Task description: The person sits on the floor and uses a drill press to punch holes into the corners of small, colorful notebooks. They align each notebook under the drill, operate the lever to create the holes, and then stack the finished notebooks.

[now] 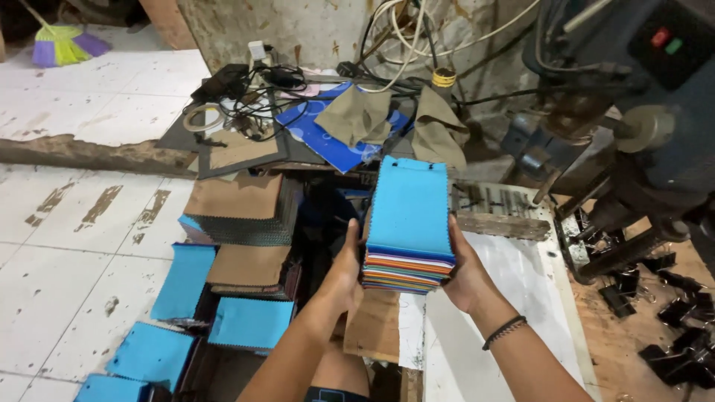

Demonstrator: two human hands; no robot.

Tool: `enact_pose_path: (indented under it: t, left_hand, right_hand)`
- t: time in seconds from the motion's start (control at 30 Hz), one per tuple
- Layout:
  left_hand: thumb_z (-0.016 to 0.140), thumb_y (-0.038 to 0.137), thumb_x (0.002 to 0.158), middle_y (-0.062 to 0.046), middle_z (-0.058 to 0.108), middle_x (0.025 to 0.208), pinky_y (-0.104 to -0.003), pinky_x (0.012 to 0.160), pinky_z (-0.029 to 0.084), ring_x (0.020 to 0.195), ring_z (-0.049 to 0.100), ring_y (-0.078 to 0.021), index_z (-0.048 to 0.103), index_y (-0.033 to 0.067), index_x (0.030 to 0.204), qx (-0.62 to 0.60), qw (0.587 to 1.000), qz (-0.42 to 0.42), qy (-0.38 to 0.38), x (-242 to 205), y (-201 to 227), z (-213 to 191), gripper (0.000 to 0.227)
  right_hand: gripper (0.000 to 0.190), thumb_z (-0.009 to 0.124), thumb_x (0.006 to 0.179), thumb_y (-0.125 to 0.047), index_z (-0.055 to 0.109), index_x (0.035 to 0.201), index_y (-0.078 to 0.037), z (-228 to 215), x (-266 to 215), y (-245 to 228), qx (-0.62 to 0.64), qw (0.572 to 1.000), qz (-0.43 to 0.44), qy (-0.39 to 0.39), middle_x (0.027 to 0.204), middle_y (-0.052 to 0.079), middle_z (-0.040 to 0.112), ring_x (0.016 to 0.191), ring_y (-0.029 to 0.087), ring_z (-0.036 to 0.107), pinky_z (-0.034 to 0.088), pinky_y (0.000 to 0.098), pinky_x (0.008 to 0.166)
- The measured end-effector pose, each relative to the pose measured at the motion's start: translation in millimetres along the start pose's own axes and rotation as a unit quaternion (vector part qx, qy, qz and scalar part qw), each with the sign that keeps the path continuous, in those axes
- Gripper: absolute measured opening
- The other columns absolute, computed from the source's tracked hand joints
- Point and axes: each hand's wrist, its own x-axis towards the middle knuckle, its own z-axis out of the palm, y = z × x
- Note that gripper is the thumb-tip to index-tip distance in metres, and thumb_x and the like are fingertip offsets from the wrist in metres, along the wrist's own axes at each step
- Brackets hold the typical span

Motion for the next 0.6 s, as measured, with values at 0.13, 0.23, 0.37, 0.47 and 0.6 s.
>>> enact_pose_path:
  t: [0.13,0.23,0.37,0.47,0.6]
  left_hand:
    - [0.046,0.083,0.087,-0.018,0.051,0.158,-0.048,0.122,0.034,0.149,0.043,-0.0363,0.055,0.0104,0.151,0.085,0.996,0.0,-0.025,48.5,-9.2,-13.5,0.097]
    - [0.054,0.081,0.085,-0.021,0.056,0.152,-0.053,0.118,0.039,0.144,0.049,-0.039,0.054,0.0058,0.15,0.098,0.995,-0.012,-0.023,68.3,-6.8,-14.4,0.099]
    - [0.055,0.081,0.082,-0.019,0.049,0.159,-0.056,0.12,0.036,0.151,0.039,-0.0391,0.051,0.0056,0.152,0.15,0.988,-0.025,-0.009,-1.7,18.8,12.5,0.103]
    - [0.05,0.08,0.065,-0.017,0.076,0.115,-0.047,0.083,0.063,0.1,0.076,-0.0324,0.057,0.0177,0.147,0.12,0.992,-0.03,-0.038,78.9,-10.6,-14.7,0.103]
    - [0.055,0.085,0.077,-0.018,0.048,0.159,-0.061,0.121,0.031,0.153,0.034,-0.0391,0.053,0.0109,0.152,0.214,0.977,0.011,-0.005,38.4,4.3,-11.5,0.105]
  right_hand:
    - [0.08,0.046,0.092,-0.066,0.046,0.156,-0.018,8.9,-6.5,-3.0,-0.047,0.998,0.011,0.027,0.147,0.018,0.058,0.136,0.039,0.053,0.034,0.0507,0.116]
    - [0.078,0.046,0.094,-0.066,0.045,0.156,-0.02,-1.6,9.9,6.2,-0.056,0.998,0.013,0.038,0.147,0.019,0.058,0.136,0.041,0.053,0.032,0.0509,0.117]
    - [0.075,0.043,0.096,-0.065,0.041,0.158,-0.023,-8.6,15.4,11.8,-0.066,0.997,0.003,0.047,0.145,0.018,0.059,0.134,0.04,0.055,0.034,0.051,0.115]
    - [0.075,0.042,0.096,-0.064,0.036,0.161,-0.026,-7.7,9.5,13.2,-0.08,0.996,0.0,0.047,0.146,0.017,0.058,0.133,0.04,0.056,0.035,0.0511,0.114]
    - [0.075,0.04,0.097,-0.062,0.031,0.163,-0.028,-1.9,3.9,14.6,-0.093,0.995,-0.005,0.04,0.146,0.016,0.057,0.132,0.04,0.056,0.037,0.0512,0.113]
